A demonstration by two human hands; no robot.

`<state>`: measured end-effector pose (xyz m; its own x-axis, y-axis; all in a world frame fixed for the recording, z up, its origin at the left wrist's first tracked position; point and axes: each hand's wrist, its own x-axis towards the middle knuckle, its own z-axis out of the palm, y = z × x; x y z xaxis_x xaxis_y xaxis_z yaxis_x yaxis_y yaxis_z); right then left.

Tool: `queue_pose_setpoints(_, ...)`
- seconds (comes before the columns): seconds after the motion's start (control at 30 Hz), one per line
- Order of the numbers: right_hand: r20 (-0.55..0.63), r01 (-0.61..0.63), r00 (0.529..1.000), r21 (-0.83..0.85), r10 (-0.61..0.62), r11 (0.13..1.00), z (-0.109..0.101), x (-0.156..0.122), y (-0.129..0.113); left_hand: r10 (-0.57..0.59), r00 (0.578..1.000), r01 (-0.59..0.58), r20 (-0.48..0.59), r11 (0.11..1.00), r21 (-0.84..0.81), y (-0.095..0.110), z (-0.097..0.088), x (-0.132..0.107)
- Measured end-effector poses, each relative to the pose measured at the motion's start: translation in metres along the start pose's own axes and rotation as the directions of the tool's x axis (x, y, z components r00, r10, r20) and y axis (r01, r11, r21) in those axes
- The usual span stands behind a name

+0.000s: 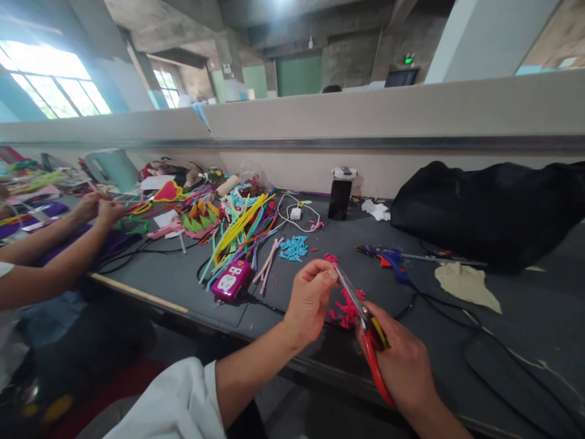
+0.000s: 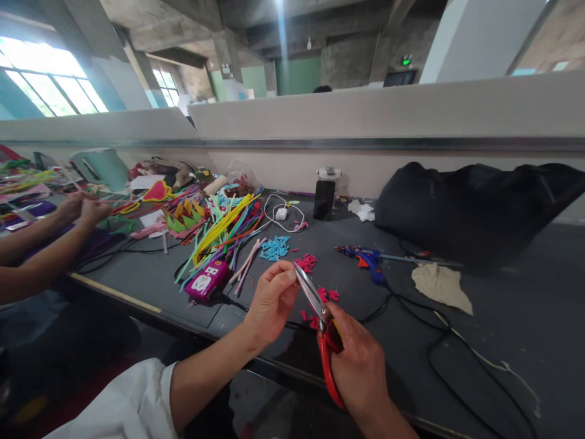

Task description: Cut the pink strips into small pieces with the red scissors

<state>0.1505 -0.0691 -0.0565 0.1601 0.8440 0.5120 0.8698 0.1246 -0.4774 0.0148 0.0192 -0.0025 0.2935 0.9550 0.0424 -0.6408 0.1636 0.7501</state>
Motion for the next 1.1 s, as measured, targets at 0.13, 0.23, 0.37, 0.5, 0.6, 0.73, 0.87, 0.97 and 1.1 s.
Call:
queue_pose_setpoints(0.13,0.000,0.012,1.000,-0.020,-0.012,1.000,0.002,-0.001,0.002,0.006,1.000,-0.005,-0.011,0.999,0.035,0.001,0.000,0.000)
queue_pose_setpoints(0.23,-0.009,0.034,0.999,-0.018,-0.034,0.999,0.003,-0.002,0.004,0.004,1.000,-0.003,-0.013,0.999,0.038,0.001,0.000,0.001)
queue_pose_setpoints(0.37,-0.046,0.031,0.998,0.001,-0.031,1.000,0.003,-0.002,0.005,0.006,1.000,-0.005,0.030,1.000,-0.006,0.001,-0.001,0.002)
queue_pose_setpoints(0.5,-0.106,-0.033,0.994,0.056,0.038,0.998,-0.004,0.002,0.005,-0.114,0.985,0.115,0.132,0.993,0.005,0.000,-0.004,0.004)
queue_pose_setpoints(0.6,-0.123,-0.084,0.988,0.117,0.098,0.990,-0.014,0.009,0.002,-0.253,0.951,0.232,0.178,0.963,0.134,-0.003,-0.006,0.006)
queue_pose_setpoints(0.73,-0.102,-0.074,0.990,0.205,0.097,0.976,-0.025,0.015,-0.002,-0.452,0.867,0.345,0.209,0.849,0.400,-0.012,-0.008,0.004)
queue_pose_setpoints(0.87,-0.051,-0.088,0.993,0.256,0.104,0.963,-0.025,0.014,0.000,-0.501,0.839,0.336,0.214,0.785,0.520,-0.018,-0.009,0.002)
queue_pose_setpoints(0.97,-0.043,-0.118,0.990,0.265,0.134,0.957,-0.021,0.013,0.003,-0.500,0.831,0.298,0.245,0.770,0.564,-0.020,-0.010,0.002)
queue_pose_setpoints(1.1,-0.068,-0.119,0.988,0.256,0.141,0.959,-0.019,0.013,0.004,-0.440,0.852,0.171,0.284,0.746,0.643,-0.020,-0.010,-0.001)
